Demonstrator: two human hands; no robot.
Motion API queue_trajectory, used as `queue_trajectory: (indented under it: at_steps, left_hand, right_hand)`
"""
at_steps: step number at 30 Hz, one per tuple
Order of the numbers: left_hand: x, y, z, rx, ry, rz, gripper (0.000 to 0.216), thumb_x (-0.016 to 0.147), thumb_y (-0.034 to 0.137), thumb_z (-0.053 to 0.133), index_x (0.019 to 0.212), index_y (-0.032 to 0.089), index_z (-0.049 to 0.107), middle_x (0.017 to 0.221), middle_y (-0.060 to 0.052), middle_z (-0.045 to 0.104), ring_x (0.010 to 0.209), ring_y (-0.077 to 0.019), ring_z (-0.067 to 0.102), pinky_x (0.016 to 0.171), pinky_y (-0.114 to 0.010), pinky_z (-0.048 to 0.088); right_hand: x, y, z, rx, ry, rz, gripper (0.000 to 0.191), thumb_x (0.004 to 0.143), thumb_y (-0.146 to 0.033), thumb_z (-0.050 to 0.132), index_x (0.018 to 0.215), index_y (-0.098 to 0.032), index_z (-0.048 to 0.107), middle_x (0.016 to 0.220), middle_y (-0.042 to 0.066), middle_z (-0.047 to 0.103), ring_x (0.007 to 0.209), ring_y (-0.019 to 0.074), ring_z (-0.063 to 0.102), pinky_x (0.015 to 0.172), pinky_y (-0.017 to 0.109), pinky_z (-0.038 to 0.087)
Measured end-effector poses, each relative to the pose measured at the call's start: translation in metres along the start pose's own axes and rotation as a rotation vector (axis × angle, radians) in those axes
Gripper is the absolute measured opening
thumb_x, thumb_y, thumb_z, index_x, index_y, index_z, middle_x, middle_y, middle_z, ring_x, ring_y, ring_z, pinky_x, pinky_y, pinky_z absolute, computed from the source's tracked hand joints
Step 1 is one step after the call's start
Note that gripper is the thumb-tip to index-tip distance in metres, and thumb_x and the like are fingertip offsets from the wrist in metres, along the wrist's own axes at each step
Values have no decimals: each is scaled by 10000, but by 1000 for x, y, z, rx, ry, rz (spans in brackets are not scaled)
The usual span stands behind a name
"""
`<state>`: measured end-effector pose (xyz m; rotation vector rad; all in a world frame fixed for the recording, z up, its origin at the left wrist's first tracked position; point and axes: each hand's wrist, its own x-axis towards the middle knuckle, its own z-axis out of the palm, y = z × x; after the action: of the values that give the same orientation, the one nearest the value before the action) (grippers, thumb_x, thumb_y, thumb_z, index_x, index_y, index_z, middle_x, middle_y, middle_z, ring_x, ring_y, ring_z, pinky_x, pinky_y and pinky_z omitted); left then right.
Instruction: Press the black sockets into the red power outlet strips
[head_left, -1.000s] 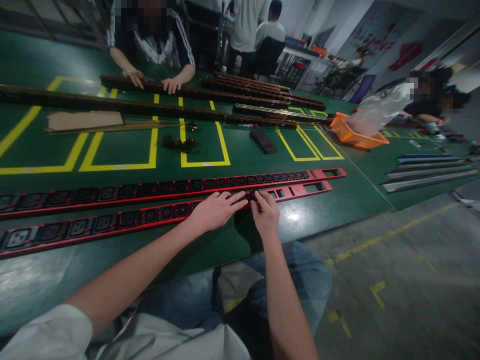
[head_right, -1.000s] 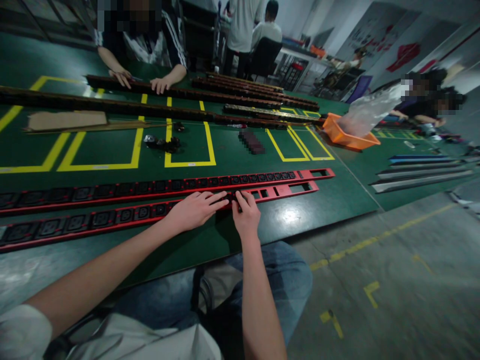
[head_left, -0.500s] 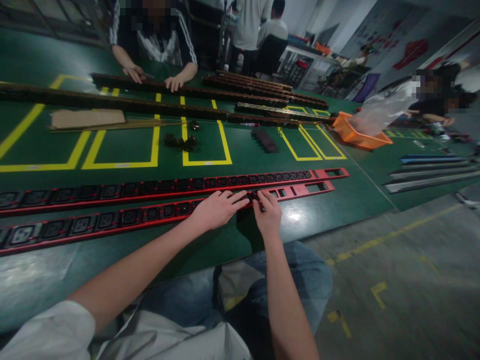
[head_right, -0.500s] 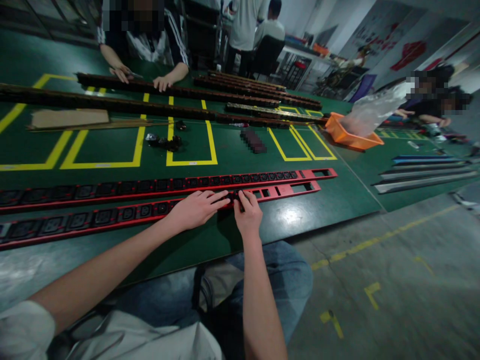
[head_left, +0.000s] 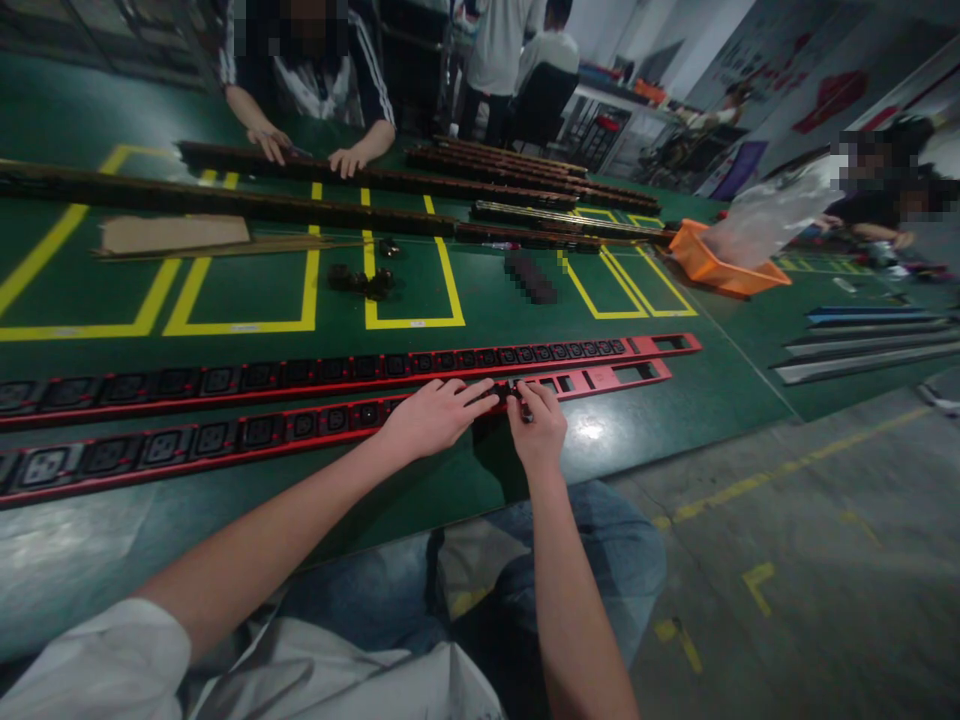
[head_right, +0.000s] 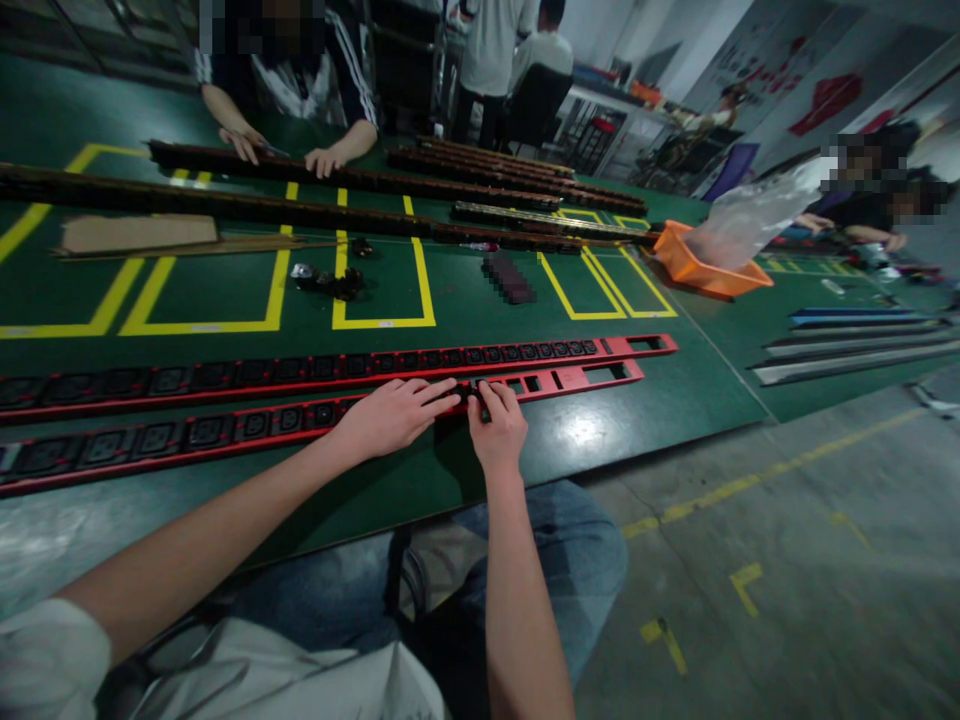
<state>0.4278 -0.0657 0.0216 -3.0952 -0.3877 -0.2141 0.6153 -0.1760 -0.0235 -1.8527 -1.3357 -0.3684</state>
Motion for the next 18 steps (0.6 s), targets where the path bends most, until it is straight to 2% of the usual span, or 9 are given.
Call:
queue_trajectory:
  at_steps: [3, 9, 18]
  left_hand:
    - [0, 0, -1, -8, -10, -9, 532, 1027, 268, 406, 1558, 298, 434, 1694, -15, 376, 1254, -259, 581, 974, -428, 497]
    - [0, 0, -1, -14, -20, -13, 535, 1024, 271, 422, 1558, 304, 434, 1695, -17, 373, 1269, -256, 580, 983, -412, 488]
    - [0, 1, -1, -6, -8, -14, 511, 1033, 277, 410, 1541, 291, 453, 1689, -9, 385, 1254, -259, 589, 973, -428, 501]
  right_hand:
    - [-1, 0, 1, -9, -11, 3, 285, 995, -380, 571, 1110, -214, 772, 1104, 130, 736, 991, 227, 721, 816, 361, 633]
    - [1, -1, 1, -31, -26, -4, 291, 1018, -365, 536, 1056, -216, 783, 1047, 106, 748, 987, 211, 712, 863, 341, 606]
    - [2, 0, 0, -73, -26, 24, 293, 1026, -333, 516, 1037, -204, 779, 1075, 116, 751, 995, 224, 707, 864, 359, 590]
